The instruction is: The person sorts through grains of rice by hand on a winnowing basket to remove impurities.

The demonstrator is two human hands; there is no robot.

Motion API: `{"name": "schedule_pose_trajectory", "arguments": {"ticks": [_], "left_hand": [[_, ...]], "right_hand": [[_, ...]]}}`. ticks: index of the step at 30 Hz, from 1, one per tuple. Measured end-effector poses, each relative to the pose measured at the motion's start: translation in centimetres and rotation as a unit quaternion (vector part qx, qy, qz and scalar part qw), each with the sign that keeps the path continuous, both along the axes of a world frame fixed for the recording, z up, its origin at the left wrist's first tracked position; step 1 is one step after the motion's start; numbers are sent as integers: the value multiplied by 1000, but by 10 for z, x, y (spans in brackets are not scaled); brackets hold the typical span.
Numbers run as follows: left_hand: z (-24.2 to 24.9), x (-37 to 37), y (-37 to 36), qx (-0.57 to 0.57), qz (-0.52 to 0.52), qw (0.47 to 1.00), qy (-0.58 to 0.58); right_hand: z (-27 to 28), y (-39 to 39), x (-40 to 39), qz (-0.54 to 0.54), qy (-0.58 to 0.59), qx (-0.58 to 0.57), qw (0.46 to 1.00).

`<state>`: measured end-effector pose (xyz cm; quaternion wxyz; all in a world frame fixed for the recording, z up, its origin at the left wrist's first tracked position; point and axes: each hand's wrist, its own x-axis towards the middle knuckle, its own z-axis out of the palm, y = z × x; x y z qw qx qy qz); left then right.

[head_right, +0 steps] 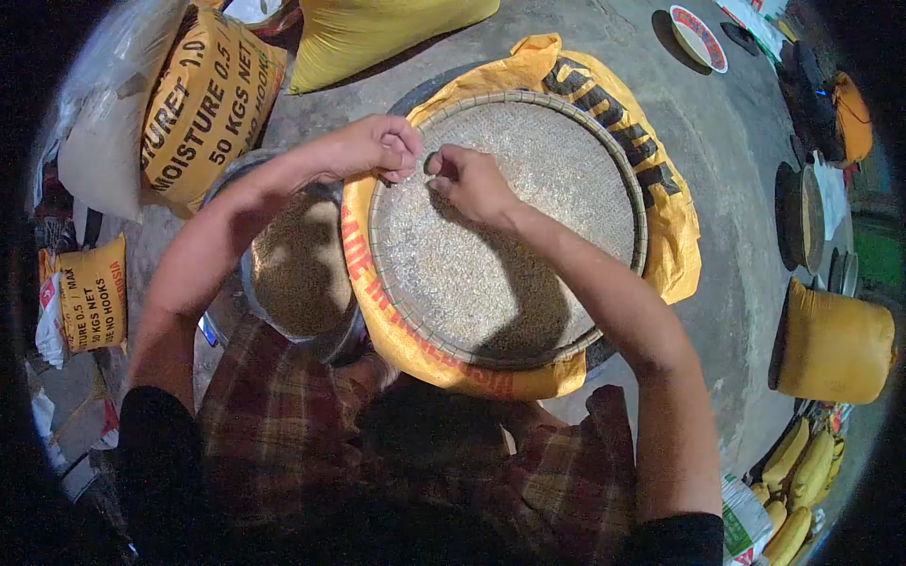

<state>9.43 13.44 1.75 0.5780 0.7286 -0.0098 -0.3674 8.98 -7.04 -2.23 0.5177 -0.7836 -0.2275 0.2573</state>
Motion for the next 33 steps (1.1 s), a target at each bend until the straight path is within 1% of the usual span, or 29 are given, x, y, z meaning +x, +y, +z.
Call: {"name": "schedule_pose_trajectory", "arguments": {"ticks": [1, 2, 3, 4, 5, 6, 8, 9, 11, 12, 13, 14, 15, 16, 17, 18, 20, 21, 22, 23, 24, 25, 27, 28, 31, 32, 33], "left_hand": [[-1, 0, 1, -37, 5, 999, 29], [-3, -1, -1, -37, 4, 999, 28], [0, -4, -8, 92, -55, 991, -75], [3, -5, -14, 218, -111, 953, -177], [0, -6, -18, 218, -111, 953, -178], [-5, -6, -23, 262, -128, 929, -228], [-16, -12, -29, 332, -149, 874, -322], [-20, -13, -29, 331, -147, 875, -321], [-30, -15, -29, 340, -142, 824, -431], [-30, -12, -28, 340, -142, 824, -431], [-31, -9, -27, 336, -153, 843, -392], [-31, -7, -26, 330, -164, 860, -353], [-25, -6, -26, 330, -164, 860, -352], [-17, -6, -22, 281, -136, 906, -287], [-10, -6, -20, 229, -106, 942, -220], [-7, -9, -18, 230, -107, 942, -219], [-1, -20, -17, 268, -164, 912, -264], [-8, -24, -19, 267, -164, 912, -264], [-17, -30, -23, 309, -194, 870, -331], [-26, -35, -25, 349, -222, 821, -395], [-10, -40, -33, 344, -221, 834, -371], [-10, -39, -34, 343, -221, 833, -372], [-8, -40, -37, 233, -232, 921, -210], [-5, -39, -36, 232, -234, 921, -210], [11, -35, -21, 243, -162, 943, -163], [1, -33, -12, 227, -140, 948, -172], [8, -33, -11, 228, -140, 948, -173]], "right_hand": [[2, 3, -2, 0, -96, -36, 995], [1, 4, -1, 15, -128, -60, 990], [-4, 4, -2, 15, -129, -60, 990], [-10, 3, -4, 11, -175, -74, 982], [-16, 2, -4, 8, -220, -89, 971], [-13, 0, -4, 8, -222, -90, 971], [-5, -7, -5, 11, -141, -107, 984], [-3, -10, -4, 12, -141, -109, 984], [-3, -16, -1, -15, -56, -60, 997], [-1, -15, 3, 9, -28, 7, 1000], [2, -16, 3, 9, -27, 8, 1000], [6, -20, 5, -2, 116, 52, 992], [14, -19, 4, -12, 257, 96, 962], [10, -20, 5, -10, 269, 126, 955], [5, -21, 5, -11, 270, 127, 954], [2, -20, 4, -12, 249, 107, 963], [-2, -20, 2, -14, 227, 87, 970], [1, -17, -2, 20, 97, 31, 995], [3, -14, -6, 53, -35, -26, 998], [6, -11, -9, 52, -35, -27, 998], [9, -7, -12, 56, -77, -64, 993], [10, -3, -13, 60, -118, -102, 986], [9, 0, -13, 49, -129, -81, 987], [7, 1, -11, 46, -138, -70, 987], [2, 4, -13, 41, -158, -44, 986], [1, 5, -14, 43, -171, -30, 984], [-2, 4, -14, 43, -171, -29, 984]]}}
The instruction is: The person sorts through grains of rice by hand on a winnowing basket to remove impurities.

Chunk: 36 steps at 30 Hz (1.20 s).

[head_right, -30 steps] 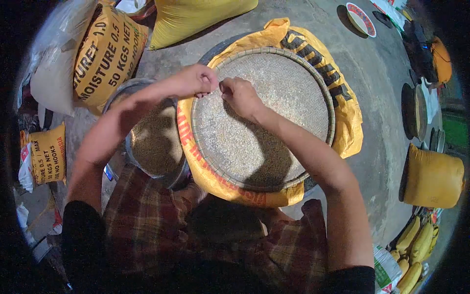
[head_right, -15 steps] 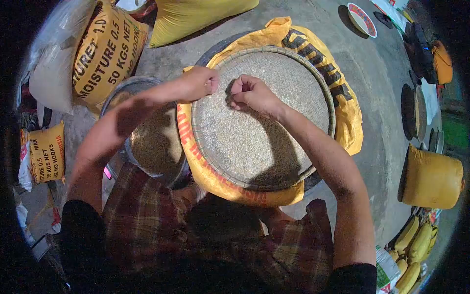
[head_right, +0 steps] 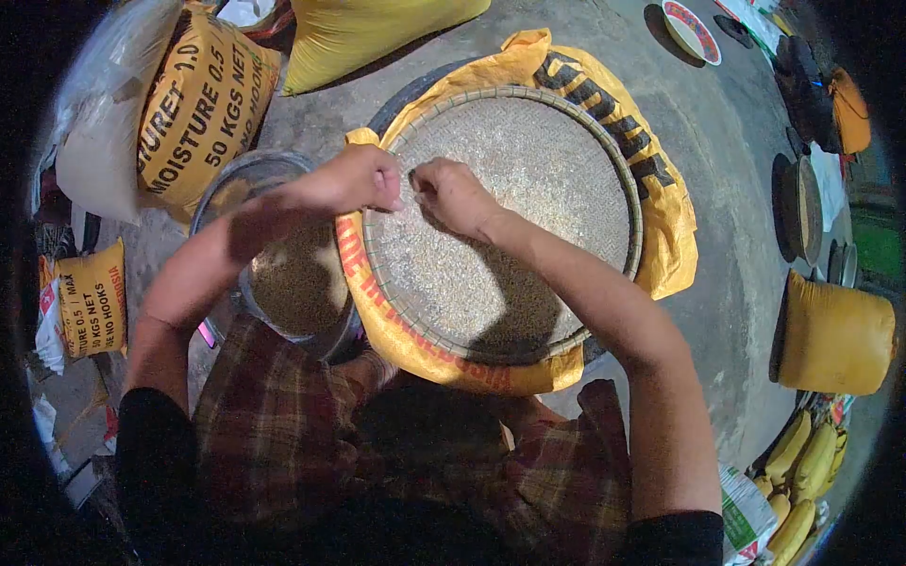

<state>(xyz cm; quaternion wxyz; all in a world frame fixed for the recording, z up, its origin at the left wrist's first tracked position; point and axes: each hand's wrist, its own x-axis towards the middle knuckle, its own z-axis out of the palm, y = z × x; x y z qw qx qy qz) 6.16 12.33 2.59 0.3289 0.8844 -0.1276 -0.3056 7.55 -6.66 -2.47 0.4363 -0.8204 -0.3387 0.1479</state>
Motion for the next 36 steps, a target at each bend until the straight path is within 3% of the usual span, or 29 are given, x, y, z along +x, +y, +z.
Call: {"name": "schedule_pose_trajectory", "arguments": {"ticks": [2, 4, 6, 8, 10, 11, 12, 14, 15, 16, 17, 19, 21, 23, 25, 26, 27, 28, 29, 31, 32, 34, 35, 36], "left_hand": [[16, 2, 3, -1, 61, 994, 93], [19, -3, 4, 8, 53, 996, 64], [18, -7, 3, 19, 47, 998, 37], [6, -12, -5, 57, 11, 998, -9], [-16, -22, -9, 54, -16, 997, -48], [-23, -29, -12, 97, -62, 981, -159], [-24, -33, -16, 140, -107, 948, -266], [-25, -32, -16, 139, -107, 955, -238], [-21, -29, -16, 118, -61, 980, -150], [-13, -27, -16, 97, -15, 993, -61], [-4, -28, -15, 97, -15, 993, -60], [20, -31, -14, 1, 79, 996, -28], [9, -36, -9, -54, 107, 993, 2], [1, -41, -2, -112, 135, 984, 29], [4, -53, -1, -261, 249, 915, 180], [1, -59, -2, -265, 250, 914, 181], [-3, -66, -5, -331, 289, 870, 224], [-5, -73, -7, -393, 325, 818, 267], [-8, -77, -12, -396, 325, 816, 267], [-10, -85, -27, -466, 398, 716, 335], [-13, -89, -30, -468, 396, 715, 335], [-28, -95, -37, -589, 357, 620, 376], [-65, -111, -36, -660, 294, 606, 332], [-61, -109, -33, -696, 256, 553, 381]], "right_hand": [[-7, -3, 0, 60, -41, -23, 997], [1, -11, -1, 54, -49, -22, 997], [4, -20, 3, 14, 81, -19, 996], [4, -25, 12, 13, 115, -62, 991], [4, -22, 17, -1, 243, 2, 970], [10, -22, 17, -19, 364, 55, 929], [17, -18, 16, -17, 366, 56, 929], [23, -14, 15, -15, 412, 57, 909], [17, -13, 12, -15, 413, 56, 909], [6, -12, 9, 6, 278, 39, 960], [-3, -10, 6, 27, 139, 22, 990], [-5, -1, -2, 31, 82, -4, 996], [-2, 3, -6, 43, -14, -44, 998], [6, -3, -7, 44, -24, -73, 996], [13, -17, -5, 45, -31, -105, 993], [16, -27, -2, 28, 42, -84, 995], [23, -30, -1, 10, 114, -64, 991], [31, -32, -3, 11, 114, -67, 991], [39, -35, -7, 2, 140, -79, 987], [67, -32, -23, 14, 130, -69, 989], [85, -25, -35, 23, 110, -77, 991], [102, -11, -60, 60, 17, -15, 998], [103, -6, -72, 80, -21, -19, 996], [103, -3, -80, 100, -60, -21, 993]]}}
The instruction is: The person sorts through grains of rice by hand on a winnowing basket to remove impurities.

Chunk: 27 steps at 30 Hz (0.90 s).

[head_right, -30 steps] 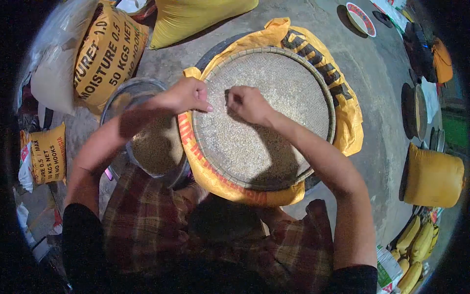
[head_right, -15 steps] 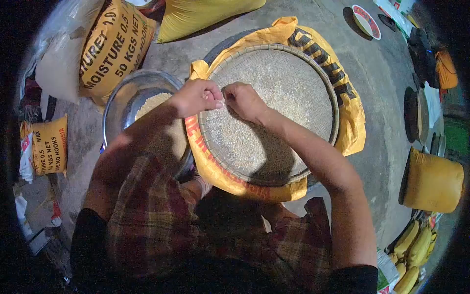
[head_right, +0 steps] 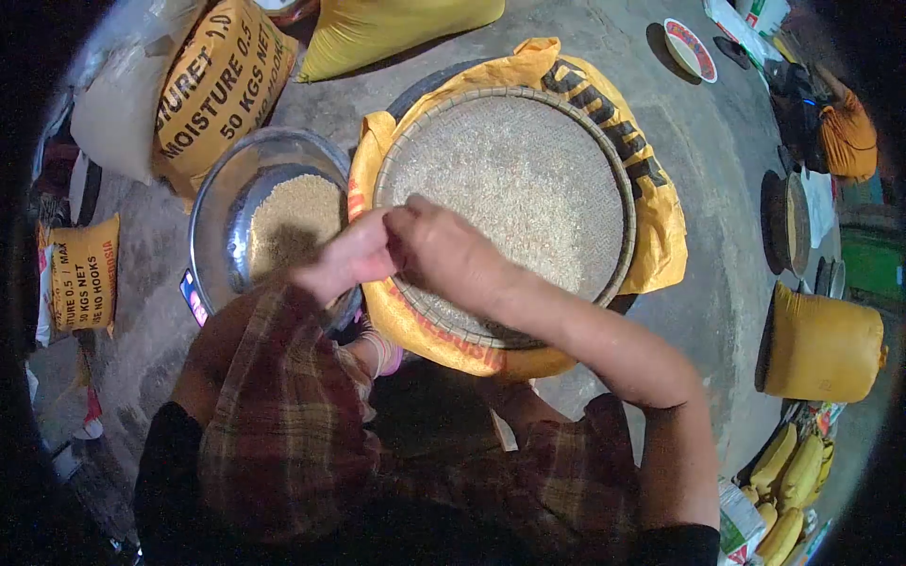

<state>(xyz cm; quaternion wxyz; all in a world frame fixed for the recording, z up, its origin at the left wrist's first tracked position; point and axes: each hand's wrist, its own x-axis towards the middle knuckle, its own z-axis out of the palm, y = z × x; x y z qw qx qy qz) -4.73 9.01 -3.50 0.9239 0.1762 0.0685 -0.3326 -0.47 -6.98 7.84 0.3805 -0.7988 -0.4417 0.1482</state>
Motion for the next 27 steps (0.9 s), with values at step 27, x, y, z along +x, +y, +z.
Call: {"name": "schedule_pose_trajectory", "arguments": {"ticks": [27], "left_hand": [[42, 35, 24, 663, 142, 431, -596]], "right_hand": [[-99, -35, 61, -140, -136, -204, 959]]}}
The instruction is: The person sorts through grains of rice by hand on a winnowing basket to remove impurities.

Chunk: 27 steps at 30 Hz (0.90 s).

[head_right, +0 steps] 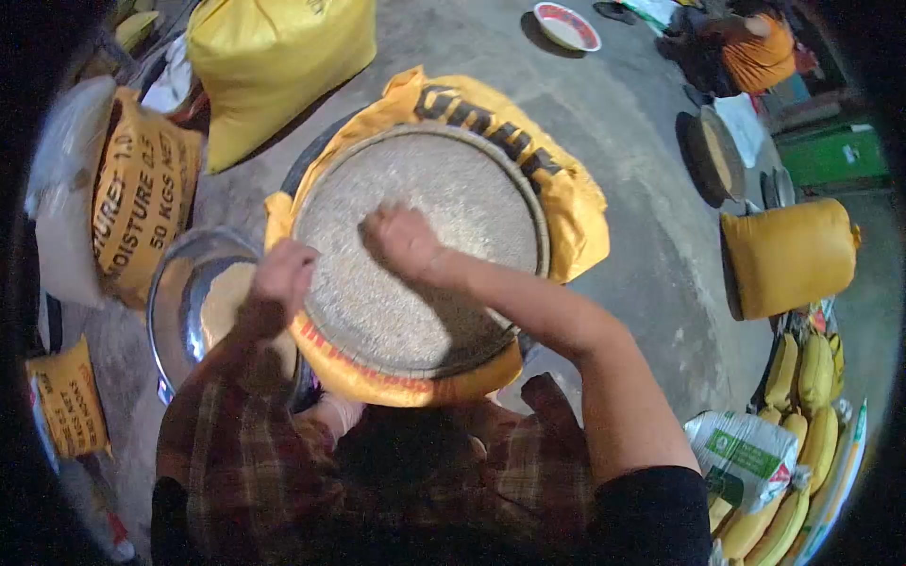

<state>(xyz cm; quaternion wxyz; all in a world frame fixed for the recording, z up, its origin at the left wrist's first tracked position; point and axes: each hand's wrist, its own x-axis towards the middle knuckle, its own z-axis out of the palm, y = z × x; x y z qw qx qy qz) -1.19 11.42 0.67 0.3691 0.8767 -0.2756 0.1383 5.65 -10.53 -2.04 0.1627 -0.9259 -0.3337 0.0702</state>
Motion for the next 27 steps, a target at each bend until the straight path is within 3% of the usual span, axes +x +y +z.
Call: {"name": "schedule_pose_trajectory", "arguments": {"ticks": [1, 3, 6, 9, 11, 15, 18, 20, 21, 23, 27], "left_hand": [[-2, 3, -13, -4, -5, 1000, -8], [-6, 6, -32, 135, 40, 987, 83], [-21, 2, -39, 161, 10, 979, 128], [-11, -2, -45, 111, -13, 982, 154], [-4, 1, -45, 105, -19, 982, 155], [-3, 12, -48, 62, 19, 978, 200], [-6, 26, -55, 89, 26, 983, 156], [-2, 36, -65, 90, 73, 993, -6], [-7, 38, -65, 87, 71, 994, -11], [-26, 35, -62, 141, 27, 989, 36], [-17, 19, -67, 71, -24, 990, 123]], "right_hand": [[3, 2, -5, 30, 19, 13, 999], [19, -2, -17, 38, 28, 55, 997], [30, -14, -7, 5, 39, 14, 999], [9, -34, 6, -40, -3, -4, 999], [-2, -41, 3, -21, 29, -42, 998], [27, -39, -5, -2, 50, -6, 999], [28, -45, 5, -57, 42, -13, 997], [12, -54, 6, -72, 7, -30, 997], [7, -57, 6, -84, -25, -48, 995], [9, -55, -2, -66, 50, 16, 996], [18, -50, -12, -23, 116, 90, 989]]}}
